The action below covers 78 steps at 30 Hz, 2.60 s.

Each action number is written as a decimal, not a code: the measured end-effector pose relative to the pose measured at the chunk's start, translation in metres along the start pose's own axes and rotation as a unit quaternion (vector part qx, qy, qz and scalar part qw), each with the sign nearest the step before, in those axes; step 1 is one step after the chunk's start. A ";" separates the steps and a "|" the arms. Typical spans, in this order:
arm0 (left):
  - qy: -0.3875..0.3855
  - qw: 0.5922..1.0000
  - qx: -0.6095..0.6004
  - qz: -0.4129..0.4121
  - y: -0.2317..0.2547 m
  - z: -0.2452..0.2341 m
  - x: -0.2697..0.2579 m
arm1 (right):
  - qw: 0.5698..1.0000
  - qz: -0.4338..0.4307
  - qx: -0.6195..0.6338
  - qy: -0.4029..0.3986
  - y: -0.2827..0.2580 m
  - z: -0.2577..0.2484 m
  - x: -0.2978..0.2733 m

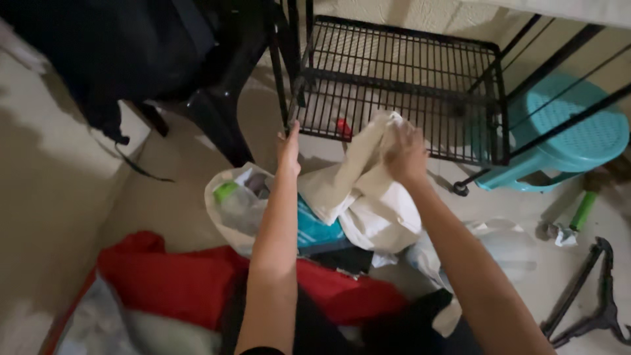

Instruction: The person sits on the floor and organizes various items from plastic bags and a tote bag onto a metal rack. They handle a white cloth, a teal package, a book, and a smartphone, placing them on the rack or into bags.

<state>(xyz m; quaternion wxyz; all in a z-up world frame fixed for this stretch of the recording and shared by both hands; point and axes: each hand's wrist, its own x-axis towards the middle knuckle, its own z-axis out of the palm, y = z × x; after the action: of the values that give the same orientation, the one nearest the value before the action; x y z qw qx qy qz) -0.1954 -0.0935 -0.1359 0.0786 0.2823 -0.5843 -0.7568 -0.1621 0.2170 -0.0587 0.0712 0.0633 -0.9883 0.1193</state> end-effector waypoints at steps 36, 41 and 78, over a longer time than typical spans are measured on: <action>-0.142 0.863 0.352 0.332 -0.090 0.050 -0.147 | 0.848 0.111 0.516 0.052 0.047 -0.020 -0.059; -0.093 0.861 0.380 0.324 -0.006 0.029 -0.142 | 0.819 0.090 0.559 0.094 0.075 -0.097 -0.077; -0.375 0.465 0.802 0.014 -0.025 -0.078 -0.149 | 0.919 0.007 -0.110 -0.378 0.139 -0.116 -0.169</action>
<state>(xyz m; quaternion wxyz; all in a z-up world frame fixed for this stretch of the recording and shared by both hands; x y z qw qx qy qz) -0.0263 -0.0845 -0.1212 -0.3986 -0.0973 -0.9119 0.0115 -0.0011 0.3975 -0.0054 -0.3022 0.0883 -0.9489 -0.0228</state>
